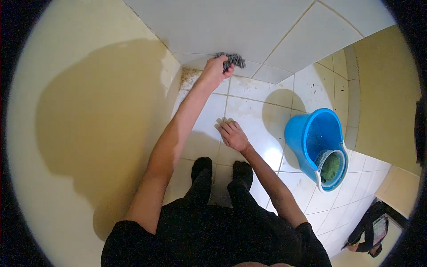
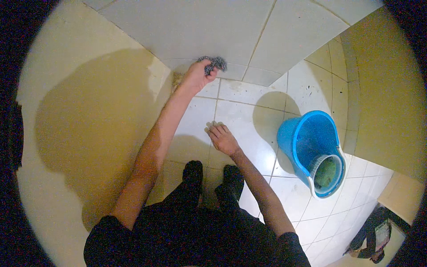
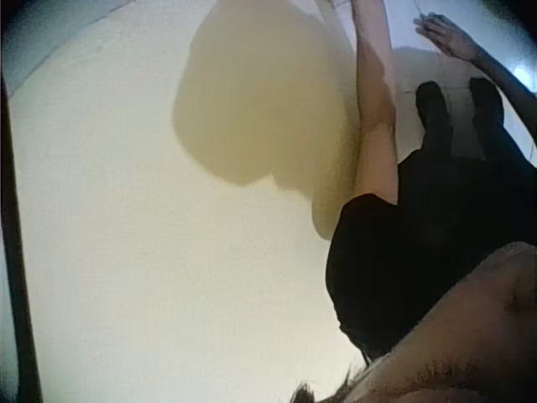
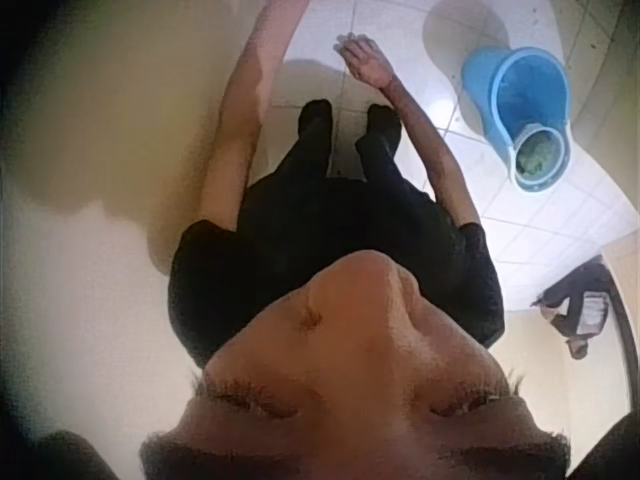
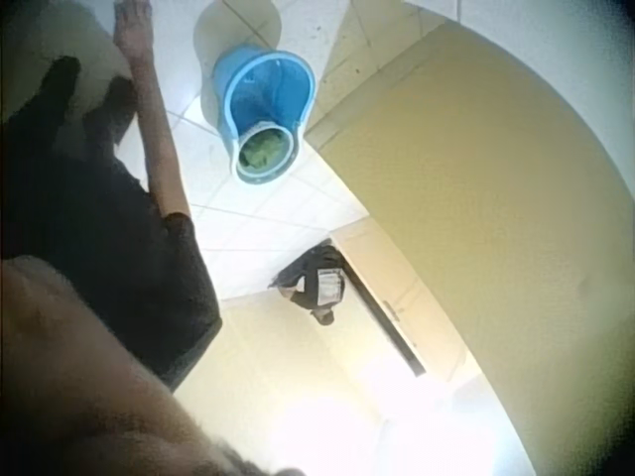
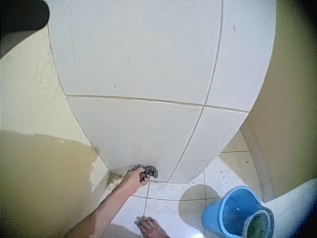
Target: The person scrubs the wall tiles with a steel wool scrubber, rinses the scrubber in a water bucket, and continues scrubbing different sections of the wall tiles.
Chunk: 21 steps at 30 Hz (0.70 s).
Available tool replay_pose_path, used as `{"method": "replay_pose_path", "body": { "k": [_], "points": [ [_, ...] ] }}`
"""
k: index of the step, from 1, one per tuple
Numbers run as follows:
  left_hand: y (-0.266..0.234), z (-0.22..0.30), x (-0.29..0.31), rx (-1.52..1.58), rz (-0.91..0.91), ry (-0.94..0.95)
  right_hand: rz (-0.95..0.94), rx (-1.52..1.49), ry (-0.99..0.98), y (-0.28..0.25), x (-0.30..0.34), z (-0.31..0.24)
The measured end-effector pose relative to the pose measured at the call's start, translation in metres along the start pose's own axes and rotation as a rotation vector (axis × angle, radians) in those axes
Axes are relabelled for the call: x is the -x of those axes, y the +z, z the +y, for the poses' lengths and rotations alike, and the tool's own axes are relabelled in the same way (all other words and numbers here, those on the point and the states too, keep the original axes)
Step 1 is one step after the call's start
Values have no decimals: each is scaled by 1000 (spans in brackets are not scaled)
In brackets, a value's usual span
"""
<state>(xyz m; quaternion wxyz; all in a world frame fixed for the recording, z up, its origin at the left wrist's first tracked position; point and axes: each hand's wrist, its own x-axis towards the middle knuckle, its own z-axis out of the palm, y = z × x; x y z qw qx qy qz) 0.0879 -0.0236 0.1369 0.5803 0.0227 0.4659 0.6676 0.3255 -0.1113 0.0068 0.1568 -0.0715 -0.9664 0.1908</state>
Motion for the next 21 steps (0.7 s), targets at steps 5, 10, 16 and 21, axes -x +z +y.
{"method": "replay_pose_path", "body": {
  "k": [5,10,16,21],
  "points": [
    [16,4,11,82,13,3,-4,-17,-19,0,4,3],
    [9,0,8,4,97,5,-24,-11,-7,1,1,1],
    [11,6,6,-57,9,53,-18,5,6,0,3,0],
    [18,6,17,-64,68,55,-63,1,15,1,3,2]
  ]
}}
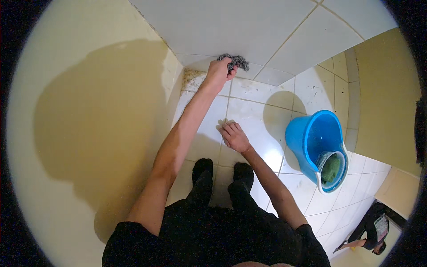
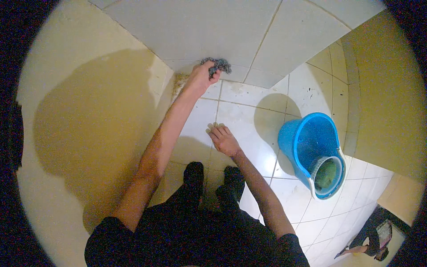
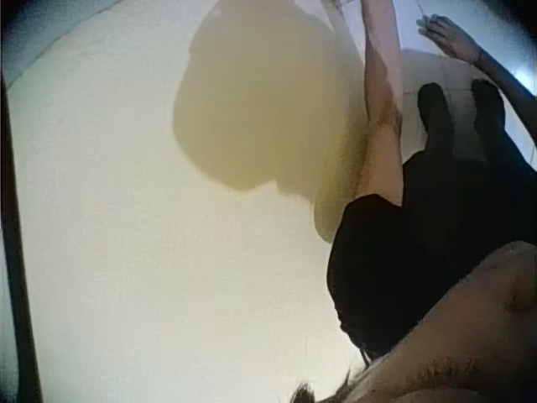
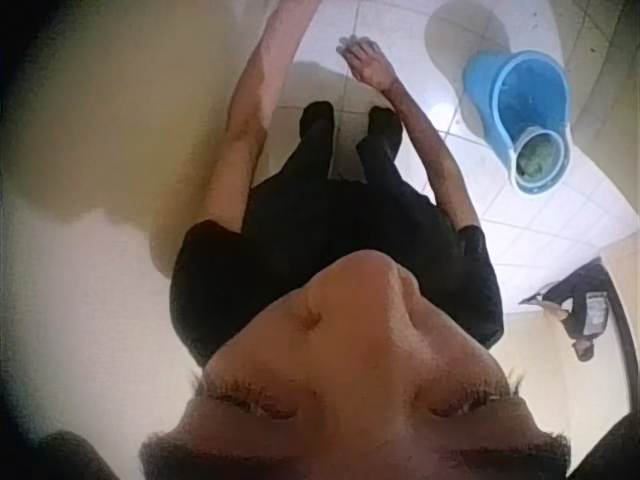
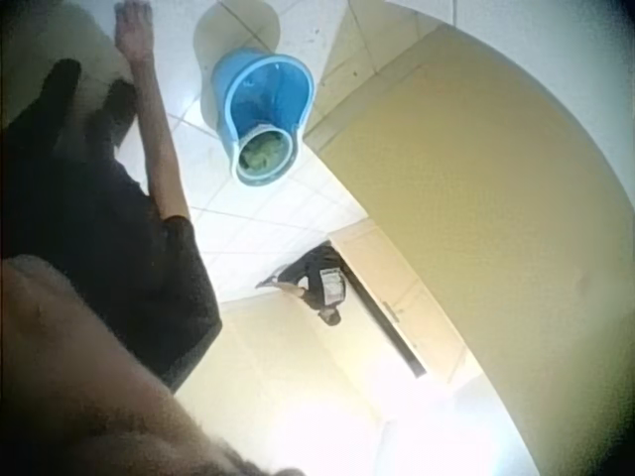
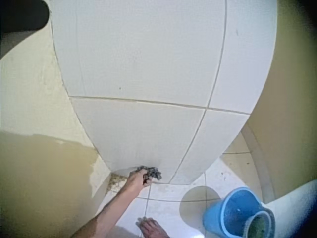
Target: The person scrubs the wall tiles with a steel wool scrubber, rinses the scrubber in a water bucket, and continues scrubbing different sections of the wall tiles.
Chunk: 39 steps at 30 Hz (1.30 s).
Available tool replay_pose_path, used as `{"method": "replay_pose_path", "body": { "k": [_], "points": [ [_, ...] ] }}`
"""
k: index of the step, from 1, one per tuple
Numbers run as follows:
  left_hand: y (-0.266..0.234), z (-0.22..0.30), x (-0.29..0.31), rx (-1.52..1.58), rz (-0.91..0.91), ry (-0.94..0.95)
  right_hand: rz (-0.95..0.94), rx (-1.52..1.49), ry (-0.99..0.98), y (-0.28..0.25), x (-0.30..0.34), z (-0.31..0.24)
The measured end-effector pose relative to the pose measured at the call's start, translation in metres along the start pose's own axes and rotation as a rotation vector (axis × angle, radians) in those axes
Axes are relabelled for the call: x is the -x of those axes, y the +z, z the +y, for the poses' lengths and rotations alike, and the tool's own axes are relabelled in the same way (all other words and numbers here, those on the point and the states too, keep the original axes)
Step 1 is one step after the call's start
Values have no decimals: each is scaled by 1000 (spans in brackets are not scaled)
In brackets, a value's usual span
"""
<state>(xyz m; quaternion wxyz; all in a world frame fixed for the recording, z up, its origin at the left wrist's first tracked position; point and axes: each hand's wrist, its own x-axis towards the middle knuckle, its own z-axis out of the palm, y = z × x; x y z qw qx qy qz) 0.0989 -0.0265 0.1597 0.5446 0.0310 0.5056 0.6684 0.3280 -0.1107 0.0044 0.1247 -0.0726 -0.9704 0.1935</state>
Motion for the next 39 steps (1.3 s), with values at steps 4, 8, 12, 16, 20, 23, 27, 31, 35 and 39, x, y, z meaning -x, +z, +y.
{"method": "replay_pose_path", "body": {
  "k": [4,8,12,16,20,23,27,31,35,39],
  "points": [
    [-7,6,-9,-10,-69,-26,75,7,-35,-3,-2,-1],
    [-6,-3,-6,-61,20,9,56,-6,-33,-1,0,1],
    [-6,4,-7,-30,-27,8,42,8,-15,-1,2,0],
    [-13,-11,-10,-143,171,40,7,-12,-1,-1,0,-2],
    [-10,1,-6,-203,27,88,32,3,-2,-4,-1,-1],
    [-18,0,-15,-123,4,22,39,-5,-9,-3,-2,-3],
    [-7,-15,-15,-120,57,13,21,-9,-7,0,0,3],
    [10,1,-8,-22,-56,-10,26,-4,-8,-2,0,0],
    [-11,-21,-18,-25,42,-38,29,-3,-19,0,-4,-2],
    [-4,-22,-19,3,-18,-41,-5,-4,8,2,4,0]
  ]
}}
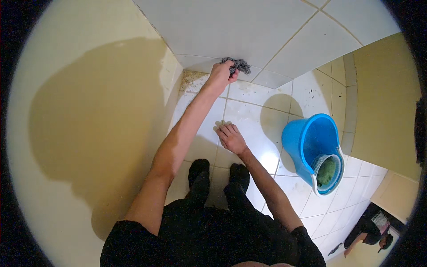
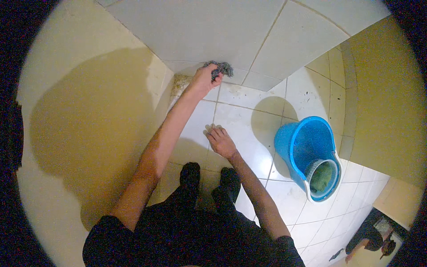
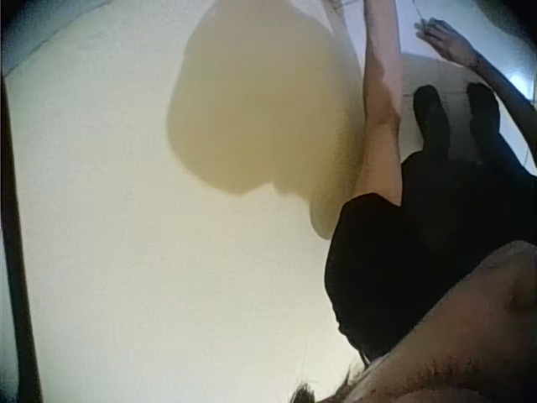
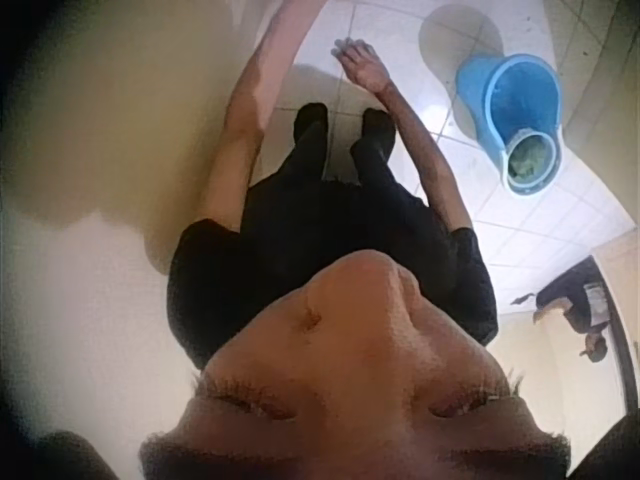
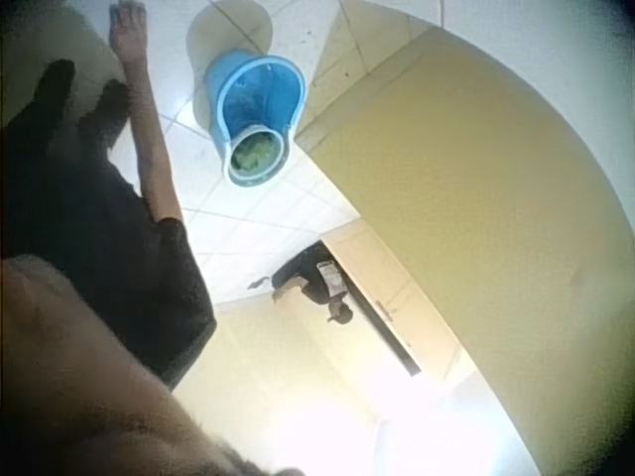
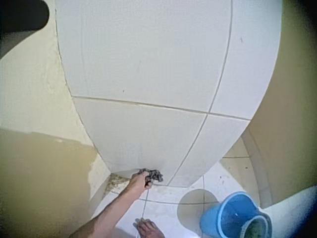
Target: The person scrubs the wall tiles with a steel wool scrubber, rinses the scrubber in a water bucket, and continues scrubbing different sections of the wall tiles.
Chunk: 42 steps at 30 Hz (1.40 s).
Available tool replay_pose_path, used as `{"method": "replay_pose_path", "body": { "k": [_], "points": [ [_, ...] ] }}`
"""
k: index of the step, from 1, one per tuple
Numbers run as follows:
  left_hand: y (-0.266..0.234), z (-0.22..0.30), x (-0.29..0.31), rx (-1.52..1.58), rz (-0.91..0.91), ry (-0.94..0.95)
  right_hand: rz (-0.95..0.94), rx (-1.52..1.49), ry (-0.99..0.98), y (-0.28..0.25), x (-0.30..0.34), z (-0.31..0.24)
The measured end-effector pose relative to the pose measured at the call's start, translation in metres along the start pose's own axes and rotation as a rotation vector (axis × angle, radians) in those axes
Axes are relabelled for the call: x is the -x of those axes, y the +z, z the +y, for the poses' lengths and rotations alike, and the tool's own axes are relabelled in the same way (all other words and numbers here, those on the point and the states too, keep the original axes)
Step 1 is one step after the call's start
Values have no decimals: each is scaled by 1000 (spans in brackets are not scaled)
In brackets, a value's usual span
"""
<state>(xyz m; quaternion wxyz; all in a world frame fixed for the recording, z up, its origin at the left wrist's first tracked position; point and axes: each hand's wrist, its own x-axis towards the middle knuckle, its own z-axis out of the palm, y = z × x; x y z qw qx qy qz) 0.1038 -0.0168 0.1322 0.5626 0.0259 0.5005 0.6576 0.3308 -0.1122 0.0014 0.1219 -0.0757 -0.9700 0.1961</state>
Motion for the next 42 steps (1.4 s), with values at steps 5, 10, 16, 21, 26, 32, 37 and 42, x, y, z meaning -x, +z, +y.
{"method": "replay_pose_path", "body": {
  "k": [5,10,16,21,26,32,37,42],
  "points": [
    [3,5,4,-78,47,-5,23,14,-11,0,-3,0],
    [4,13,5,-57,-72,-26,32,-17,-11,0,-3,-1],
    [11,10,7,-102,-46,32,59,-6,-13,-1,-4,-1],
    [-6,4,-3,-102,-98,-23,26,-13,-6,-1,-6,-4],
    [12,16,15,-101,-25,93,43,-5,-6,0,-2,1],
    [-2,14,8,-43,-47,17,26,-26,-10,-1,-3,-1],
    [2,16,13,-84,-54,69,54,-12,-28,-2,-3,-3],
    [16,13,19,-96,61,102,36,-11,-7,-3,-3,-1]
  ]
}}
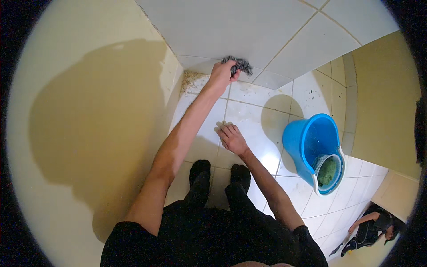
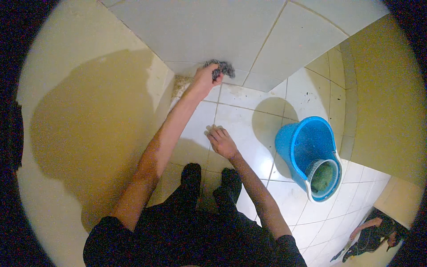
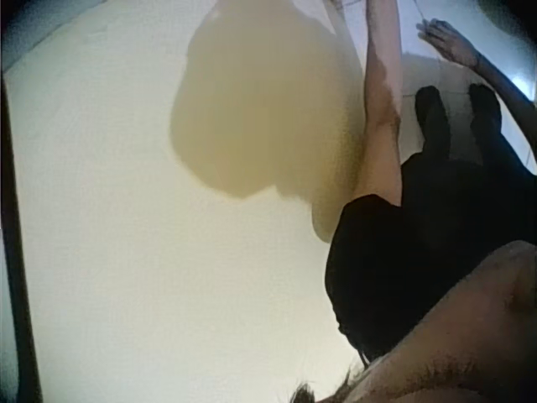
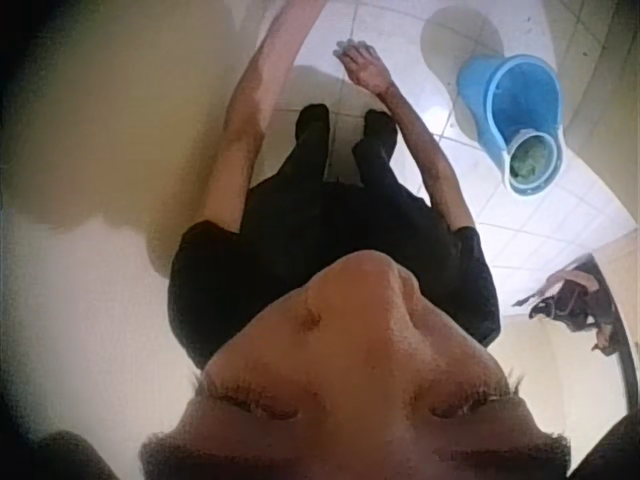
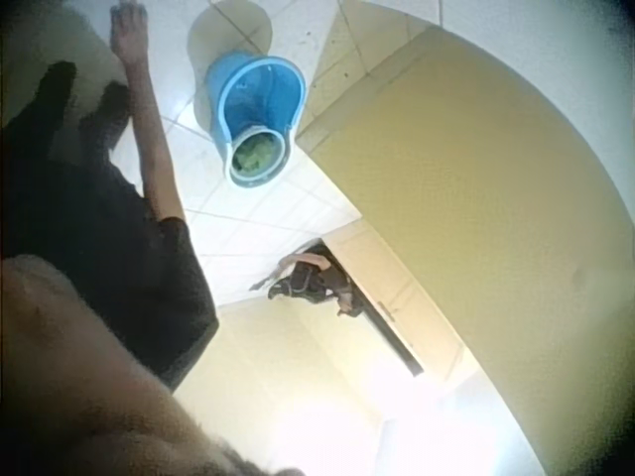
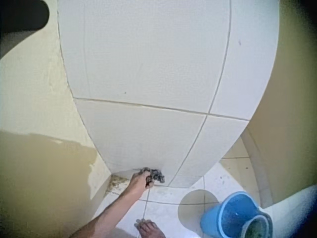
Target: The person scrubs the wall tiles with a steel wool scrubber, rinses the scrubber in a water bucket, and continues scrubbing different sections of the wall tiles.
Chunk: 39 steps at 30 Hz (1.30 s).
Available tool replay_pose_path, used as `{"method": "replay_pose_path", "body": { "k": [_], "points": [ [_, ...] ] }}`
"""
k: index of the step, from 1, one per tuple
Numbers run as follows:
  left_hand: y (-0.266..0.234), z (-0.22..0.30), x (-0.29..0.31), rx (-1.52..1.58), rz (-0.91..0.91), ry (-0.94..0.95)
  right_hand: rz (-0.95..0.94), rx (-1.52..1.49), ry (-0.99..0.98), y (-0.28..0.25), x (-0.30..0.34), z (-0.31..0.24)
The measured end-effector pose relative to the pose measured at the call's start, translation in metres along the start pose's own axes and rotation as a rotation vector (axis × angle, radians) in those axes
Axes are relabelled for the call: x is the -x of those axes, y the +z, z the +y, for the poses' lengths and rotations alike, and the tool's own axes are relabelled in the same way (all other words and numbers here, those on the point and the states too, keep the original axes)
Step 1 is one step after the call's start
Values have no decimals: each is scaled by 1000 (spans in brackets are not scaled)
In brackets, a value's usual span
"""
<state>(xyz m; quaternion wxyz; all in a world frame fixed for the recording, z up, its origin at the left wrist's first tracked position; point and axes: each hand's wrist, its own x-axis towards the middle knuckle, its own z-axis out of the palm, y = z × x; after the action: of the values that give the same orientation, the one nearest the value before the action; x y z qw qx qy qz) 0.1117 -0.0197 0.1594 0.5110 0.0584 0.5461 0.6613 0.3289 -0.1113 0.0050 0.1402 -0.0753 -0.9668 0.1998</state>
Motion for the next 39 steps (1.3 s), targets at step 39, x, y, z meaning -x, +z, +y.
{"method": "replay_pose_path", "body": {
  "k": [39],
  "points": [
    [-49,-21,-31,8,112,-90,-6,0,-23,0,-5,-7]
  ]
}}
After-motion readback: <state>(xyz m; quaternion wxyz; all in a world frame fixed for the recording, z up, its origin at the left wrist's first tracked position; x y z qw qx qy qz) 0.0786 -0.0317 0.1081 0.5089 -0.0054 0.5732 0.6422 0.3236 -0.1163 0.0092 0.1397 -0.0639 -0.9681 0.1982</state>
